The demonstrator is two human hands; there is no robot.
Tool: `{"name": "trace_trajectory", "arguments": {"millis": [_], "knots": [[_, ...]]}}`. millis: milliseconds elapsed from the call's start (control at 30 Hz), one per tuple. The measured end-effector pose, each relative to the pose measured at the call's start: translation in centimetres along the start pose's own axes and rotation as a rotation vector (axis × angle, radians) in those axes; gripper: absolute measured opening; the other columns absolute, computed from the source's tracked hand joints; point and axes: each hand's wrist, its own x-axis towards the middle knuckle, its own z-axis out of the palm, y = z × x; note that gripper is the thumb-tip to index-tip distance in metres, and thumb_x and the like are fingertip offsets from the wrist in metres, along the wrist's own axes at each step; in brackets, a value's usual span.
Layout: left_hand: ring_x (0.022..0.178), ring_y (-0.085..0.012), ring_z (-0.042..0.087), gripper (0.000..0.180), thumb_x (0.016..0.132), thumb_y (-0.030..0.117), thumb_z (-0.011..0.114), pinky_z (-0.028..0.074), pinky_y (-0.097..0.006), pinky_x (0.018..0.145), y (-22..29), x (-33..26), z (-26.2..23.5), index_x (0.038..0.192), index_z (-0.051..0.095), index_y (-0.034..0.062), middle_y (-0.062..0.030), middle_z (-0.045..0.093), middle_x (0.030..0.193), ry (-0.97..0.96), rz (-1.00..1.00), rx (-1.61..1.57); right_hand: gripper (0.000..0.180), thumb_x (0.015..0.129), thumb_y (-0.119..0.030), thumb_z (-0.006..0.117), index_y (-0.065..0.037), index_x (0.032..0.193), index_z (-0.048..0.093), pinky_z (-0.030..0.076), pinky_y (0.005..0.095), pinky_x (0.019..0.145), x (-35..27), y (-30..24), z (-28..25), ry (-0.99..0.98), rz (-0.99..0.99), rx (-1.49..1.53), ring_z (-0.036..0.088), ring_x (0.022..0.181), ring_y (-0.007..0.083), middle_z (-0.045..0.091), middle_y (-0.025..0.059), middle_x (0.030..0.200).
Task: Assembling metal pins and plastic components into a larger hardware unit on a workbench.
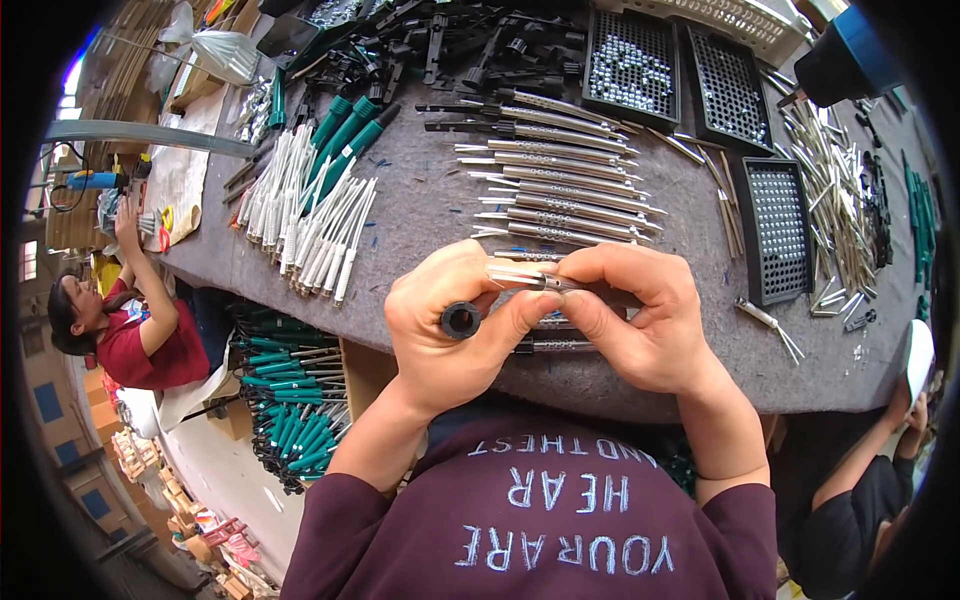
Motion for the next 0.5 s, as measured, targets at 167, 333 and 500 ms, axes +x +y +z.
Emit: {"name": "trace_trajectory", "arguments": {"millis": [167, 333, 500], "knots": [[0.058, -0.0119, 0.047, 0.019, 0.083, 0.014, 0.092, 0.034, -0.03, 0.053, 0.0, 0.0, 0.3, 0.096, 0.082, 0.0055, -0.0004, 0.056, 0.065, 0.036, 0.063, 0.068, 0.013, 0.095, -0.006, 0.076, 0.001, 0.105, 0.075, 0.051, 0.0272, 0.062, 0.1, -0.4, -0.3, -0.035, 0.027, -0.014, 0.063, 0.07, 0.0107, 0.073, 0.0075, 0.086], [0.059, -0.0109, 0.047, 0.022, 0.082, 0.015, 0.093, 0.034, -0.028, 0.053, -0.8, -0.4, 0.7, 0.097, 0.082, 0.0053, -0.0002, 0.057, 0.067, 0.062, 0.031, -0.003, 0.015, 0.103, -0.011, 0.071, 0.003, 0.11, 0.074, 0.049, 0.0238, 0.064, -0.1, -0.6, -0.2, -0.074, 0.177, 0.188, 0.06, 0.075, 0.0046, 0.071, 0.0013, 0.086], [0.059, -0.0103, 0.047, 0.023, 0.081, 0.015, 0.094, 0.034, -0.028, 0.054, -1.2, -0.5, 0.5, 0.098, 0.081, 0.0046, -0.0004, 0.059, 0.07, 0.051, -0.015, -0.135, 0.021, 0.108, -0.017, 0.065, 0.003, 0.109, 0.072, 0.047, 0.022, 0.063, -0.1, -0.9, -0.4, -0.121, 0.327, 0.345, 0.059, 0.073, 0.0041, 0.069, 0.0007, 0.084]]}}
